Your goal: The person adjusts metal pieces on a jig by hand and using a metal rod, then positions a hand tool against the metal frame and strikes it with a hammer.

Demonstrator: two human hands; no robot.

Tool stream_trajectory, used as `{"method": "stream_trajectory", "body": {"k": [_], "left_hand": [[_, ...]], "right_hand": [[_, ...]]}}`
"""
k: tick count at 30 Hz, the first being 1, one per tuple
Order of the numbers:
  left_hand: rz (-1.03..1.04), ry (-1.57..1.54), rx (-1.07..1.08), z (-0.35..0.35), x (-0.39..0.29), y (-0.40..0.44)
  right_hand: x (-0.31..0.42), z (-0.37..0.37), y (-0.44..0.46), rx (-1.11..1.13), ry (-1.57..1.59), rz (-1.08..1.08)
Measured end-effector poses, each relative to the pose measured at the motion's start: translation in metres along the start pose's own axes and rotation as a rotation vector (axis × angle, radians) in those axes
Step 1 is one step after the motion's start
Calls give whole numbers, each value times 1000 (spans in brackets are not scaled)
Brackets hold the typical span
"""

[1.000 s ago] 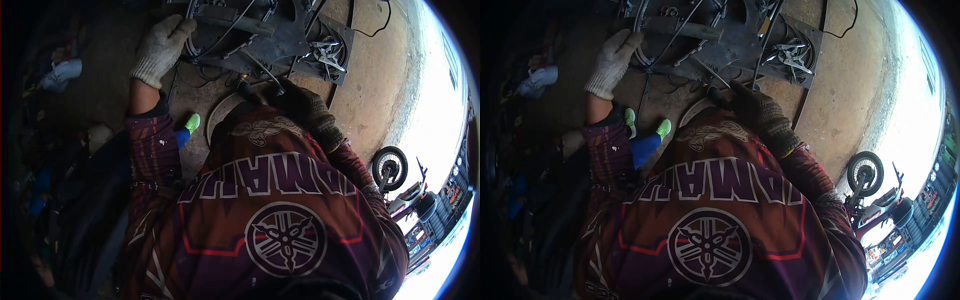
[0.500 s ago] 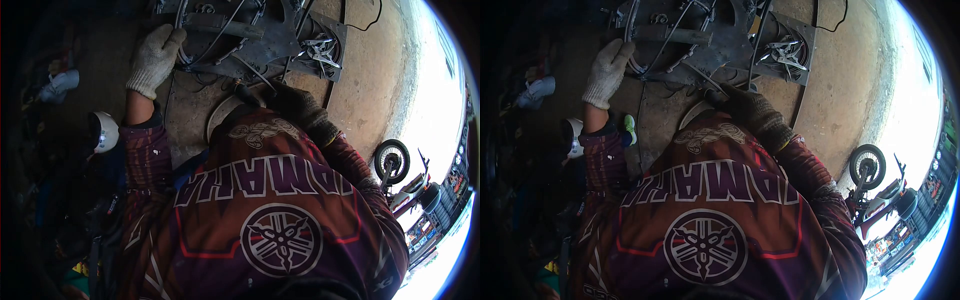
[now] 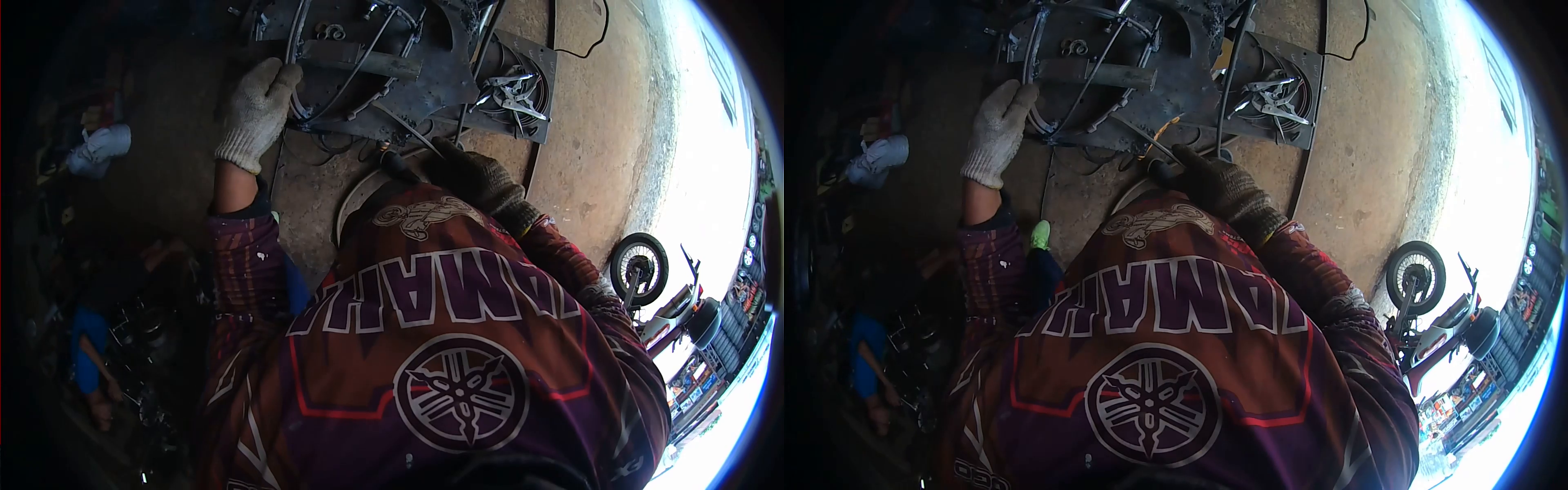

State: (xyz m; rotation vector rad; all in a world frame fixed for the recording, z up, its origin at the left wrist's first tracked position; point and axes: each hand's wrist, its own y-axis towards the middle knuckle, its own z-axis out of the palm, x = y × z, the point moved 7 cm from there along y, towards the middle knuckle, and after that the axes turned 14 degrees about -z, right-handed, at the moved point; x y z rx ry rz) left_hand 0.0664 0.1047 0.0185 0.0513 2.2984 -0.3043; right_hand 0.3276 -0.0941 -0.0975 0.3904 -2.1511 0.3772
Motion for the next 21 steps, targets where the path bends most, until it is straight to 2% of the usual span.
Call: {"method": "stream_trajectory", "body": {"k": [1,3,6,8,10,12,16,18,19,21], "left_hand": [[-1,0,-5,-2,-1,0],[-19,6,52,1,-1,0],[-54,-8,32,2,0,0],[-59,-27,40,3,4,1],[-63,-48,52,5,8,1],[-22,-2,9,3,7,1],[-36,-11,-34,3,2,-3],[-164,21,24,5,9,-2],[-168,19,25,6,9,-4],[-184,-28,-7,6,7,-5]], "right_hand": [[-3,0,-1,2,-1,-4],[-9,3,-4,-3,217,52],[8,-12,2,98,91,184],[-13,1,-3,57,188,154],[-1,-9,1,15,283,128],[20,-34,2,53,61,95],[29,-63,-15,91,-86,81],[23,-82,-25,-150,-113,25],[21,-84,-24,-145,-112,27],[14,-106,-18,-284,-132,60]]}}
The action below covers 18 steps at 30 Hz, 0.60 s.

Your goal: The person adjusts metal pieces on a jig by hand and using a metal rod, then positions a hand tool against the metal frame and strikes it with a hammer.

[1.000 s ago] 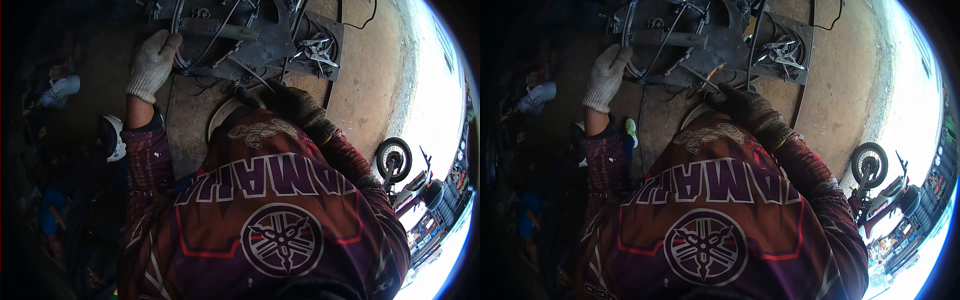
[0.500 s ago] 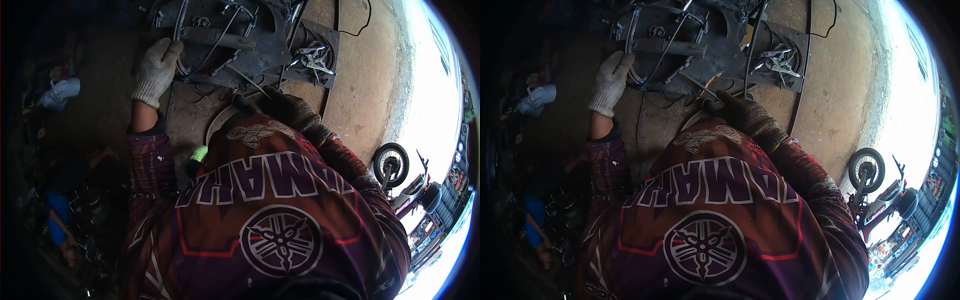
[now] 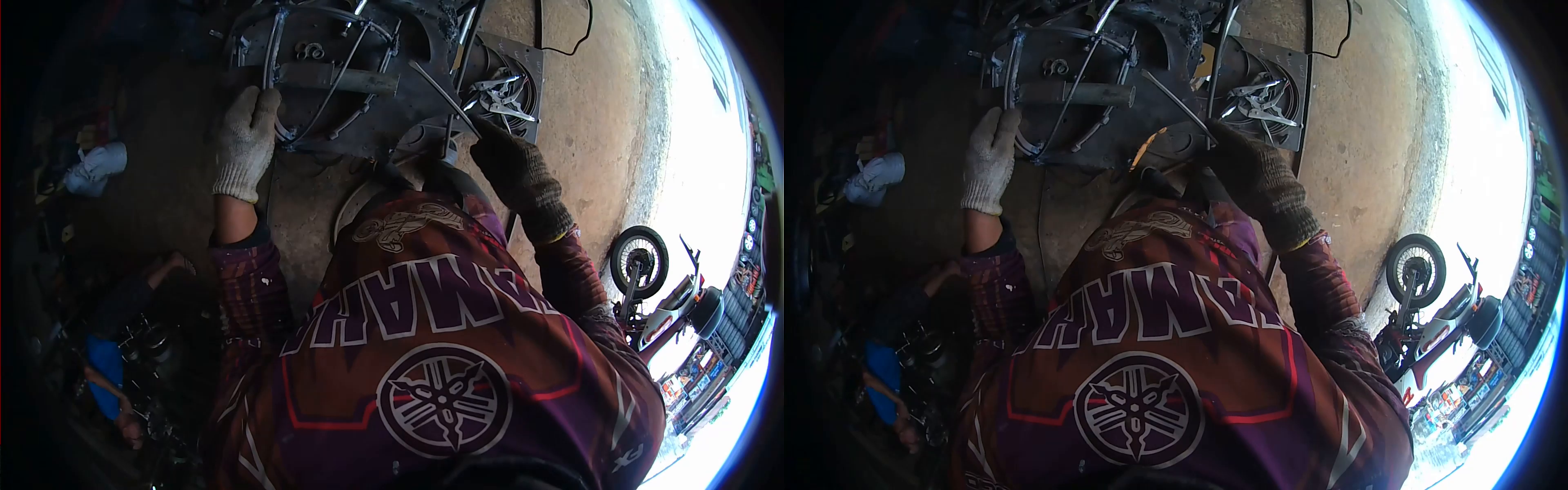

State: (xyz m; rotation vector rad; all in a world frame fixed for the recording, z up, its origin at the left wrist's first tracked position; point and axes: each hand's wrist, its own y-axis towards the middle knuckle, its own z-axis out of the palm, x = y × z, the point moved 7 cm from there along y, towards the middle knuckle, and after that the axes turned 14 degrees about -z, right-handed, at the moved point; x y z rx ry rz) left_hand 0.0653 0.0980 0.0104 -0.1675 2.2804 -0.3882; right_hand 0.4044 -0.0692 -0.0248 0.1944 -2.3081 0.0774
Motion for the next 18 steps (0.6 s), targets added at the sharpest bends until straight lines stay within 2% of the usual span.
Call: {"method": "stream_trajectory", "body": {"k": [4,7,9,12,16,18], "left_hand": [[30,88,-76,-1,11,8],[-28,104,-67,-1,15,6],[16,142,-170,-3,12,3],[-43,71,-64,-2,1,-3],[-52,59,-59,-2,5,-1],[-65,67,-24,-2,8,1]], "right_hand": [[-12,-2,31,84,-17,-11],[-21,3,41,186,-58,-9],[-27,5,44,172,-71,-53],[-23,3,49,144,-3,-56],[-17,-5,56,175,13,-37],[-7,-12,61,291,-94,3]]}}
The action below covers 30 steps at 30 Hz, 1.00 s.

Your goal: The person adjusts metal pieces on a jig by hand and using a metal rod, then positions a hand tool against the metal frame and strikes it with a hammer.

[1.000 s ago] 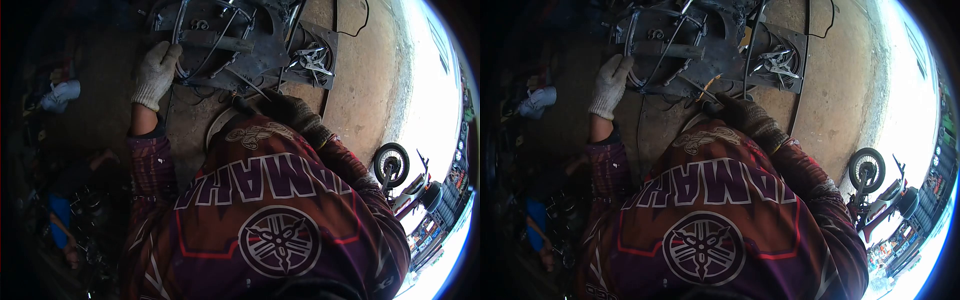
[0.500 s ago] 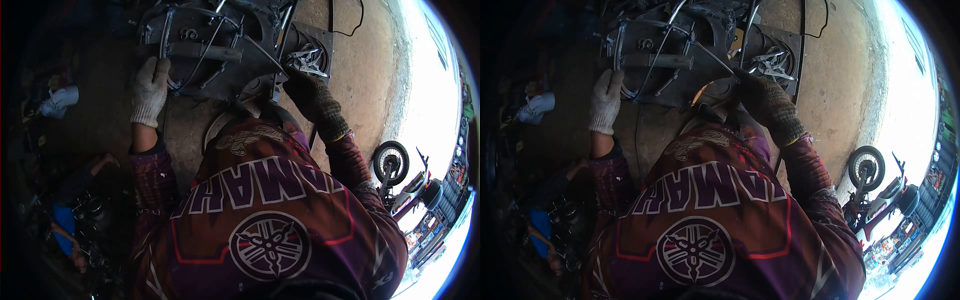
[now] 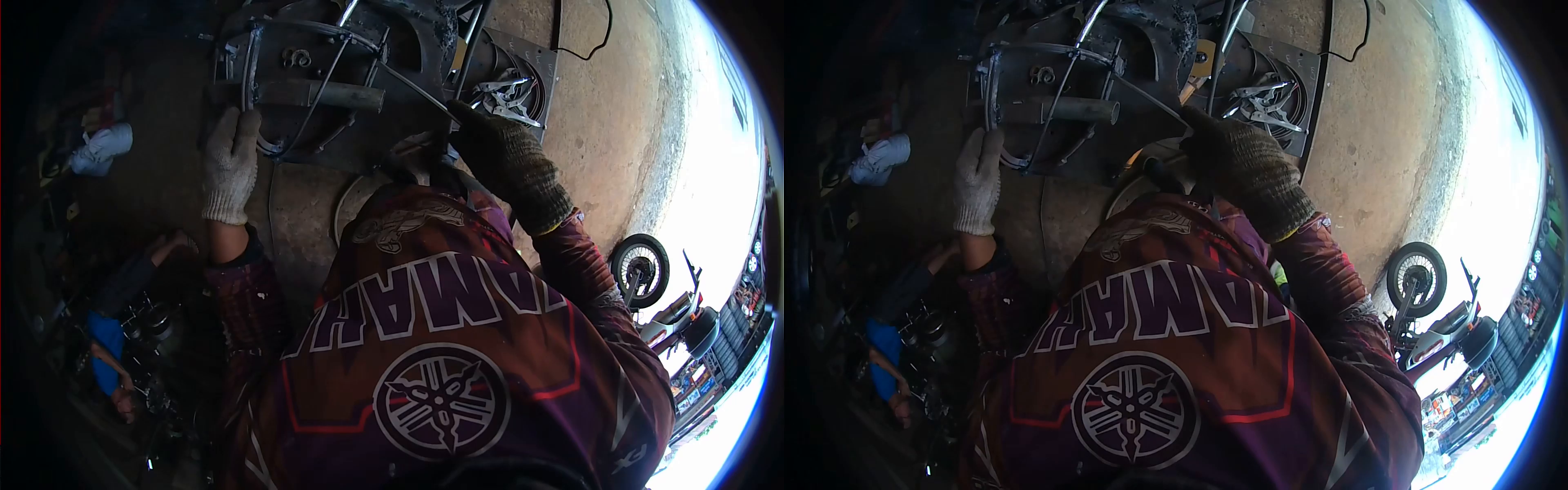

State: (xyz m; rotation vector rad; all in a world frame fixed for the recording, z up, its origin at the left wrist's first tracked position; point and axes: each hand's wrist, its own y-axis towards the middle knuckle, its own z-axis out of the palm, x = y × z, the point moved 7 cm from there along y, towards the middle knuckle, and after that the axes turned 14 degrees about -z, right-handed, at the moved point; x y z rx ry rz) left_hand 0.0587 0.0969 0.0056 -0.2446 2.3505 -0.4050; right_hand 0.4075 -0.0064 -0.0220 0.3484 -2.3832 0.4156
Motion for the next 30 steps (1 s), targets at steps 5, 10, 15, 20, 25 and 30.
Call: {"method": "stream_trajectory", "body": {"k": [5,10,15,20,25,30], "left_hand": [[7,1,-41,-2,-7,-3],[5,60,-41,-4,-2,0],[42,79,-134,-7,20,9],[13,25,-73,-4,6,2],[-12,101,-125,-6,0,0],[-21,141,-110,-7,-1,2]], "right_hand": [[-24,9,8,-55,-2,-137],[6,-15,5,18,3,-102],[-8,-10,11,44,-63,-116],[-45,23,17,-14,-8,-159],[-35,12,18,55,9,-135],[-17,4,7,16,-6,-85]]}}
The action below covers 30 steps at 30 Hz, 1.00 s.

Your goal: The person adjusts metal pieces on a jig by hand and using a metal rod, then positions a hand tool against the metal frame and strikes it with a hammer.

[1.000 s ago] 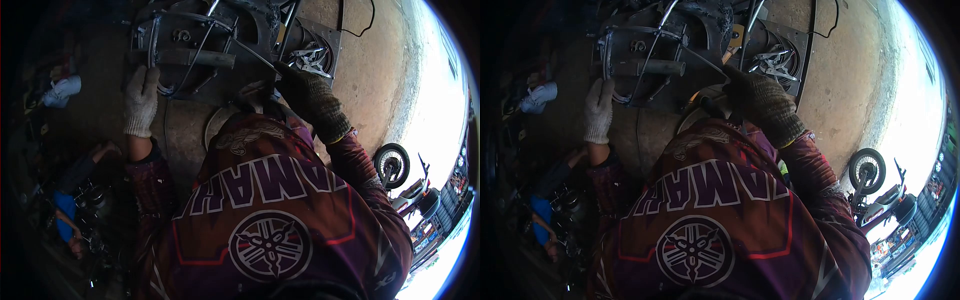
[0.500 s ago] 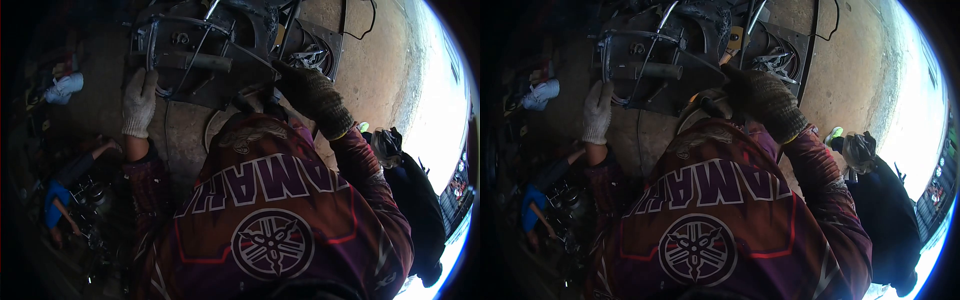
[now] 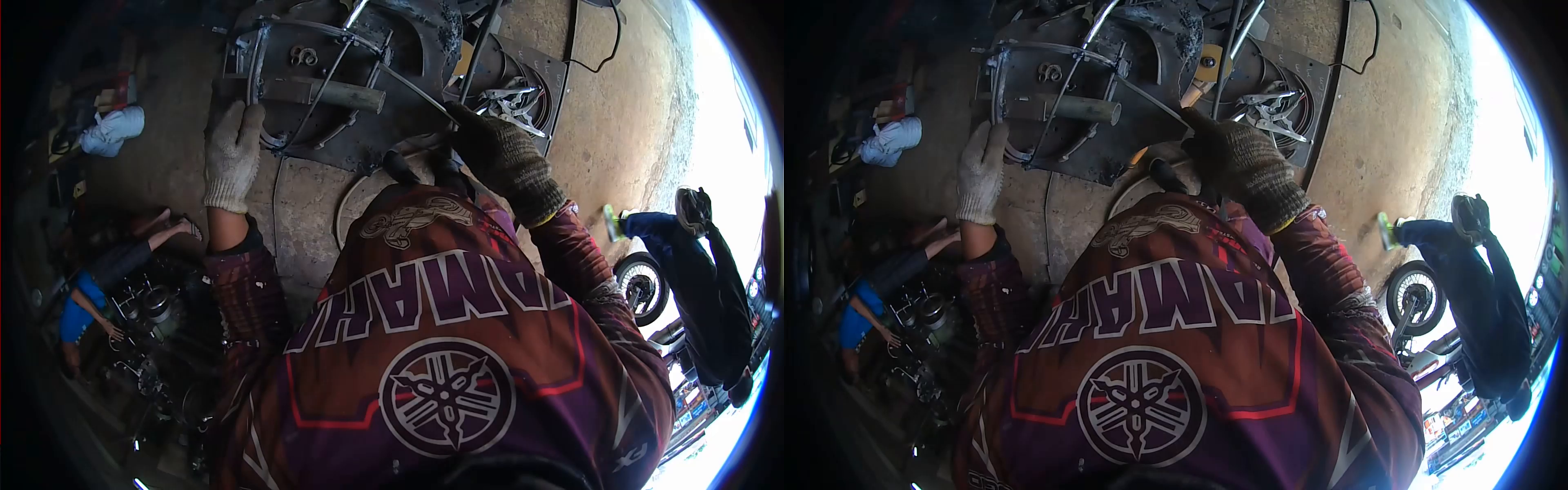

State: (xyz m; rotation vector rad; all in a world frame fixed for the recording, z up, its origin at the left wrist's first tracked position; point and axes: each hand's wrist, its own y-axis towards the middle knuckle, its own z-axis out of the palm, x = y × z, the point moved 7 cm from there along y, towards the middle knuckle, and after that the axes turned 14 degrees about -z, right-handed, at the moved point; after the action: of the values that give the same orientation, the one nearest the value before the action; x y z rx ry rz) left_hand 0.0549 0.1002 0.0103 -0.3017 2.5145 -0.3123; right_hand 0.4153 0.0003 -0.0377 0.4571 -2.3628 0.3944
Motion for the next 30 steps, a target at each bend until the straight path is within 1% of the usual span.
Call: {"method": "stream_trajectory", "body": {"k": [1,3,4,6,10,12,16,19,22,24,25,27,28,30], "left_hand": [[-2,1,-2,0,2,0],[32,33,-88,-2,4,0],[31,33,-87,-2,8,1],[14,26,-85,-2,10,2],[-11,-2,-77,-3,0,-2],[-31,67,-33,-2,-2,-3],[-12,0,-74,0,8,1],[-49,9,-50,1,12,1],[-26,24,-69,-1,5,-1],[-39,4,-60,-1,0,-4],[-37,3,-59,-1,3,-2],[-41,-7,-31,1,10,2],[-43,-7,-30,2,11,1],[-33,-21,-77,0,8,-1]], "right_hand": [[0,1,2,1,1,-3],[-6,7,4,36,29,44],[-6,9,5,38,30,45],[-2,5,4,-19,41,-26],[28,-28,4,-6,47,-8],[32,-34,5,-11,-8,-30],[19,-34,7,-54,-42,-72],[5,-19,7,-62,-26,-113],[0,-11,8,-28,-10,-67],[2,-9,7,62,7,46],[-2,-7,7,61,7,48],[-13,0,8,31,-27,-25],[-22,6,9,34,-26,-24],[-30,12,10,-14,-57,-87]]}}
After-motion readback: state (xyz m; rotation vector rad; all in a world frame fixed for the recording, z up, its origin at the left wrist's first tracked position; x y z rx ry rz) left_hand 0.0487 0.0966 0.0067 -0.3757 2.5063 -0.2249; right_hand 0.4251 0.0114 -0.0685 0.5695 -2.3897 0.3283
